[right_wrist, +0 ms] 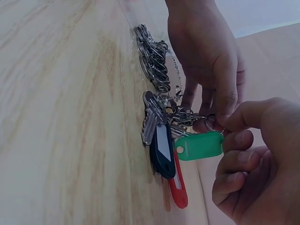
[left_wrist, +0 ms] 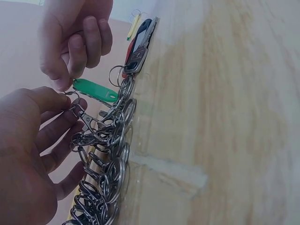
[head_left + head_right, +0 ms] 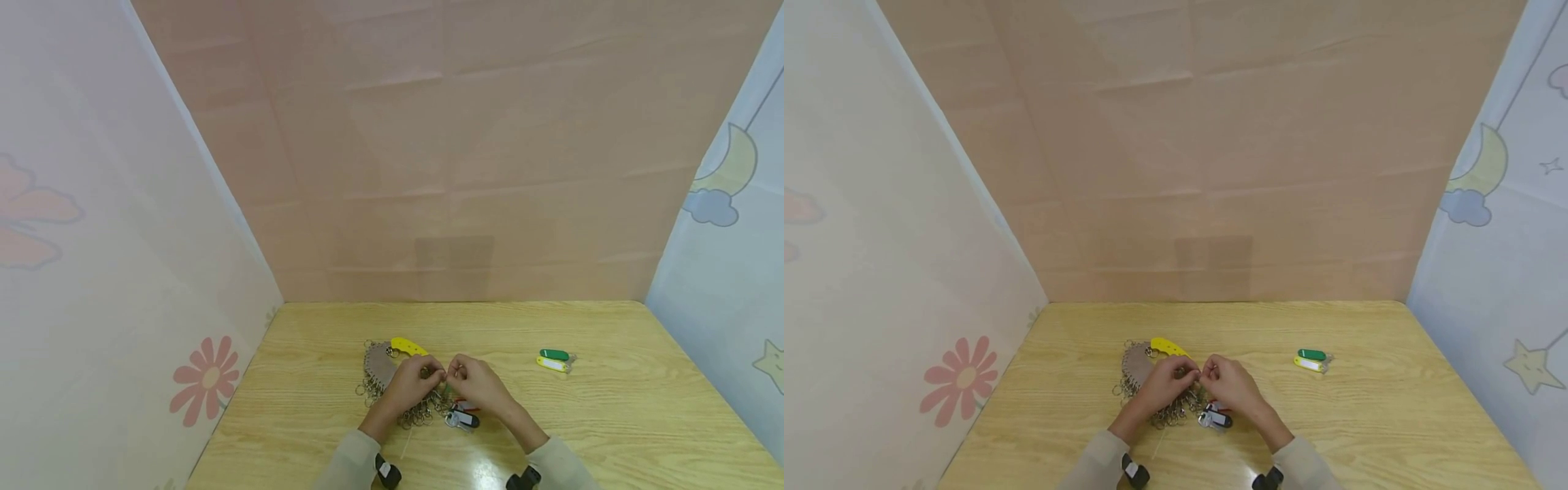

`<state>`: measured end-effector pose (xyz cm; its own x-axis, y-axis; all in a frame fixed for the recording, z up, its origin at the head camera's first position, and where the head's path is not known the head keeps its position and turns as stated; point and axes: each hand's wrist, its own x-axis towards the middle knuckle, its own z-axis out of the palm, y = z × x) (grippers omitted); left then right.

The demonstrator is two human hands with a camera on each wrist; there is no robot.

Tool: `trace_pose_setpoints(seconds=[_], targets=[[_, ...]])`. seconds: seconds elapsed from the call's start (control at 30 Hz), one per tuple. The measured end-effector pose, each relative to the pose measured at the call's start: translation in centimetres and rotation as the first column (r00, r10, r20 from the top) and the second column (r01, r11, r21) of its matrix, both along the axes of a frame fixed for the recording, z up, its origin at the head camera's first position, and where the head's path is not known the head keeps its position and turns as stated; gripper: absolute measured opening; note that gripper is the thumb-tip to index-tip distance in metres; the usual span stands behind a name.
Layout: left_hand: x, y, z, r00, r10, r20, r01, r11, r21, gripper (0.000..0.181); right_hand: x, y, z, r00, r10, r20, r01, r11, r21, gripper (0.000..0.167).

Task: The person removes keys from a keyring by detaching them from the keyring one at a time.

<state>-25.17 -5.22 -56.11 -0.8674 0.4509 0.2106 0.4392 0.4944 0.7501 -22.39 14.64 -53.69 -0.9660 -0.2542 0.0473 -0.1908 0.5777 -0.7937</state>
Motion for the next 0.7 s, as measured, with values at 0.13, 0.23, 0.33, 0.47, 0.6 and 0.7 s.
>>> trace_pose_setpoints(seconds=[0.13, 0.23, 0.33, 0.47, 0.6, 0.7], targets=[[0.0, 0.0, 0.1, 1.000, -0.007, 0.004, 0.007, 1.000, 0.009, 0.013, 0.0, 0.0, 0.1, 0.999, -0.027, -0.018, 0.027, 1.000, 0.011, 0.003], [0.1, 0.0, 0.2, 1.000, -0.011, 0.009, 0.011, 1.000, 0.016, 0.012, -0.1, 0.0, 0.2, 0.999, -0.037, -0.023, 0.037, 0.999, 0.018, 0.003], [0.1, 0.1, 0.2, 1.000, -0.015, 0.013, 0.014, 1.000, 0.018, 0.012, -0.1, 0.0, 0.1, 0.999, -0.029, -0.030, 0.029, 0.999, 0.019, 0.004], [0.0, 0.0, 0.1, 1.000, -0.017, 0.019, 0.016, 1.000, 0.020, 0.012, 0.0, 0.1, 0.1, 0.999, -0.004, -0.035, 0.005, 1.000, 0.004, 0.006], [0.0, -0.1, 0.1, 1.000, -0.008, 0.017, 0.008, 1.000, 0.023, 0.013, 0.1, 0.3, 0.6, 0.999, 0.024, -0.036, -0.026, 0.998, -0.058, 0.004], [-0.1, -0.1, 0.1, 1.000, -0.004, 0.010, 0.004, 1.000, 0.023, 0.013, 0.1, 0.5, 1.1, 0.998, 0.039, -0.055, -0.044, 0.994, -0.096, 0.006]])
